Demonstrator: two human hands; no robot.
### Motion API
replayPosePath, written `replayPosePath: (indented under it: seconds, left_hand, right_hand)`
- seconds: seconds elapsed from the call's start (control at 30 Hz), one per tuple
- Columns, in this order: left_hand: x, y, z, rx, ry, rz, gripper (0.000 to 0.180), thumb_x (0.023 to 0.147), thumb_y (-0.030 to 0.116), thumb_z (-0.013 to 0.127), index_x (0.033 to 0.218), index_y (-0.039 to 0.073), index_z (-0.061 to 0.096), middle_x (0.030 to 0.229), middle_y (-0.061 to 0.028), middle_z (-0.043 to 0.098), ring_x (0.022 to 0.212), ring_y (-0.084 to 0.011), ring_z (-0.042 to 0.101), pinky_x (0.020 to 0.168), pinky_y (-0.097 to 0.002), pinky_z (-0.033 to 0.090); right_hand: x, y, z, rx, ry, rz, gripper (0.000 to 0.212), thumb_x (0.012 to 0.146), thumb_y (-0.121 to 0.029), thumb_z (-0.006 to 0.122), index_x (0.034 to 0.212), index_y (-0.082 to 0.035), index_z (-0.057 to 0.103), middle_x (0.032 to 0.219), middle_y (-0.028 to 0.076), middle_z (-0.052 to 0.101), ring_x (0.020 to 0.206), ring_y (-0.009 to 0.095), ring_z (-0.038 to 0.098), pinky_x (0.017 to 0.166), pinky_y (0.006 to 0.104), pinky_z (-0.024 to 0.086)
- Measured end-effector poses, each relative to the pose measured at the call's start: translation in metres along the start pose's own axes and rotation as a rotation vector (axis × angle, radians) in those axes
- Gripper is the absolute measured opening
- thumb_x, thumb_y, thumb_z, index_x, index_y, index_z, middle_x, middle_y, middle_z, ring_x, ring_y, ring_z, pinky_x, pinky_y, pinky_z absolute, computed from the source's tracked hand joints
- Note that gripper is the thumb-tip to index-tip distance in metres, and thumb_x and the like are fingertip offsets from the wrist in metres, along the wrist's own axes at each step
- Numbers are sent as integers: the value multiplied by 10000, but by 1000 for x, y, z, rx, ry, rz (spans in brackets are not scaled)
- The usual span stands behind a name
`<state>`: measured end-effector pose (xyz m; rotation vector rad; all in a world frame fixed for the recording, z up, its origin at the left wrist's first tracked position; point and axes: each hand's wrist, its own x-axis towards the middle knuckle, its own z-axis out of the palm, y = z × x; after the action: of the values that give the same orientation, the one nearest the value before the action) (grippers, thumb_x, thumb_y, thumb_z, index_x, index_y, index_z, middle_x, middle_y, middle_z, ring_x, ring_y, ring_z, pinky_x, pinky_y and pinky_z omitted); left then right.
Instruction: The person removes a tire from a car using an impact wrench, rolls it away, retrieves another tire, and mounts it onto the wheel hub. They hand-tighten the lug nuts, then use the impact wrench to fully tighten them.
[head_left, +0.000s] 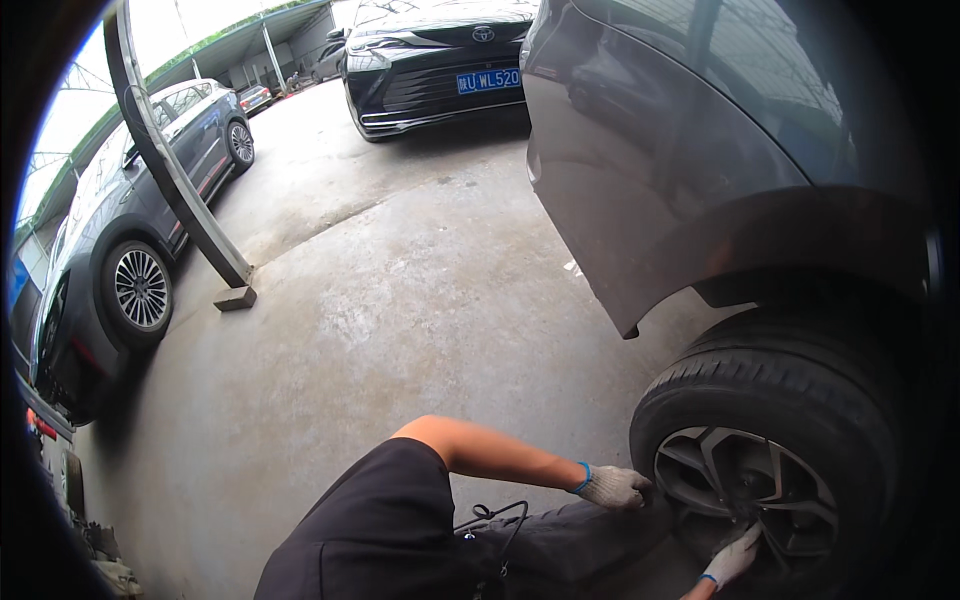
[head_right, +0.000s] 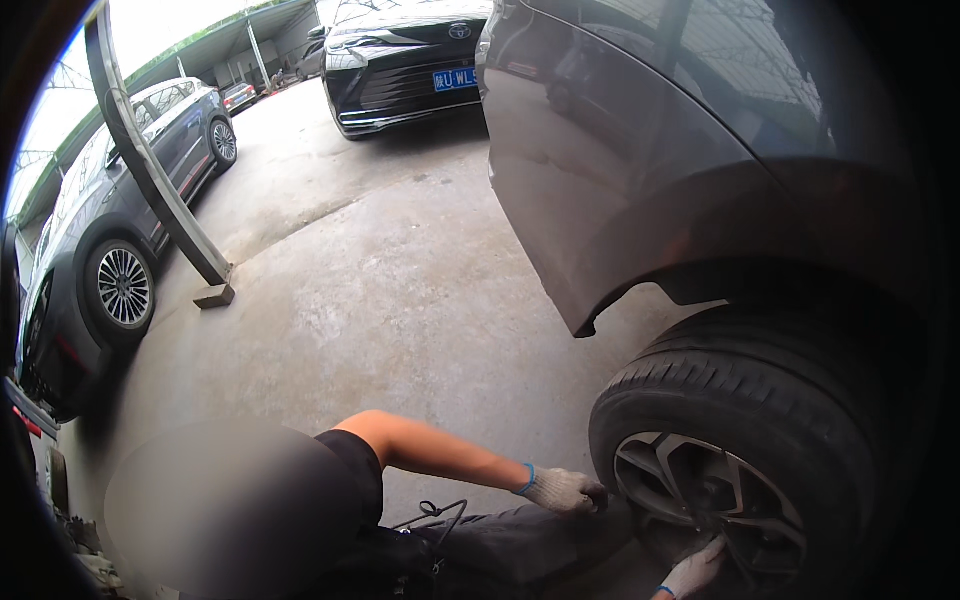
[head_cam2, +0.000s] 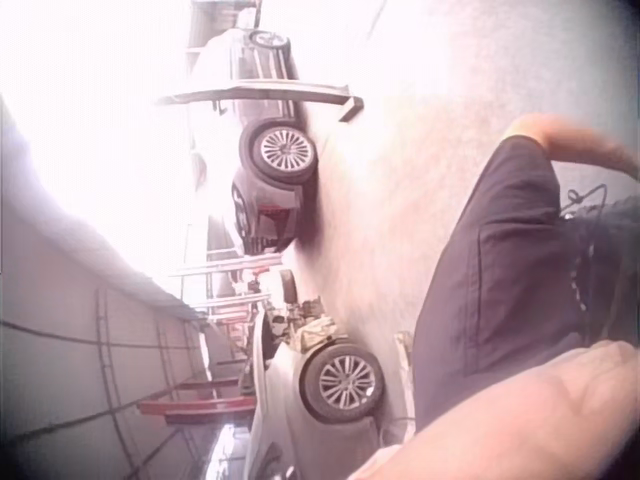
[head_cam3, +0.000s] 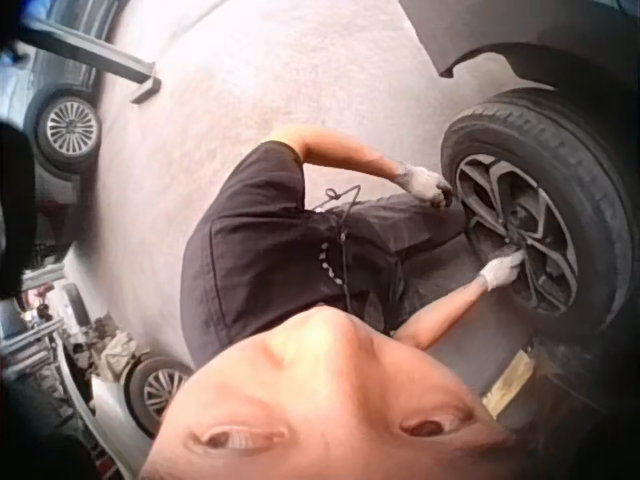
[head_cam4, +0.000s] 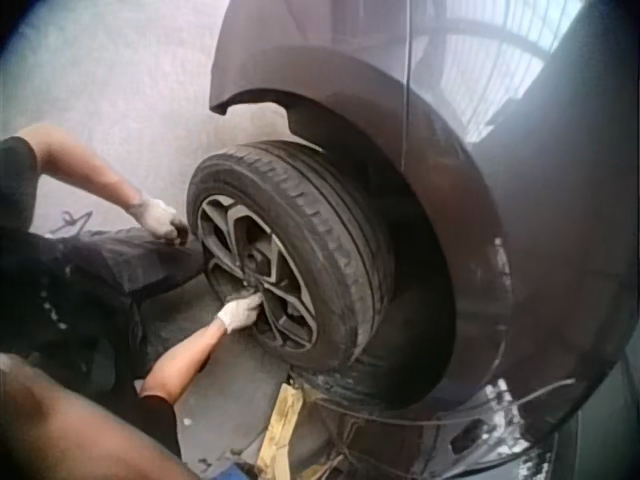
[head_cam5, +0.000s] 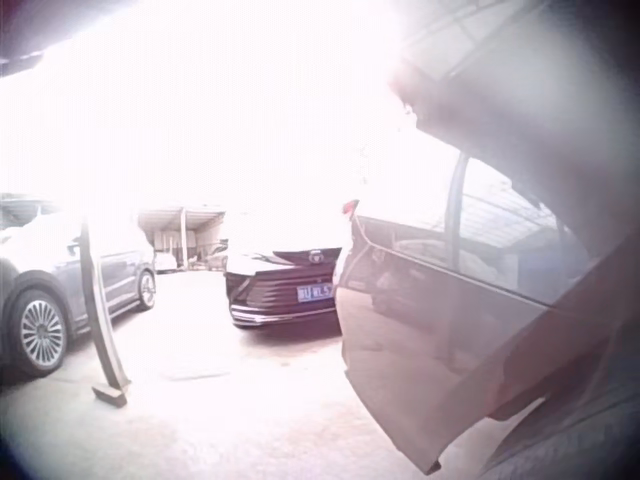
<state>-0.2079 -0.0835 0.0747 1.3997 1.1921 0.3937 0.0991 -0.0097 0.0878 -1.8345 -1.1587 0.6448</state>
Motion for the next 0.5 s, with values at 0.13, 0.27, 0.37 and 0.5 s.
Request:
replayPosePath:
  seconds: [0.13,0.27,0.37,0.5]
  left_hand:
    - [-1,41,10,148,74,31,545,911,361,537,1355,51,478,1228,-220,617,1175,-383,576,978,-442,450]
    - [13,51,13,37,98,4,596,894,387,572,1360,22,499,1267,-222,607,1207,-361,567,980,-426,456]
    - [18,58,15,-114,106,-52,532,894,377,588,1300,33,566,1142,-193,662,1064,-293,642,910,-394,484]
    - [14,71,14,-116,158,-16,473,887,387,603,1223,55,594,1035,-147,676,1022,-261,646,900,-376,483]
  right_hand:
    - [-13,-7,-7,350,-199,206,602,980,-507,474,1304,-13,589,906,88,644,601,141,524,516,269,423]
    - [6,16,-1,-224,144,-406,567,974,-479,501,1179,36,621,1042,248,698,882,398,681,744,489,492]
    - [9,13,-6,-396,123,-235,585,971,-490,514,1123,63,629,880,192,713,789,340,676,677,435,501]
    - [6,5,-6,409,-227,353,552,974,-453,544,1163,62,608,976,172,719,831,302,679,735,393,515]
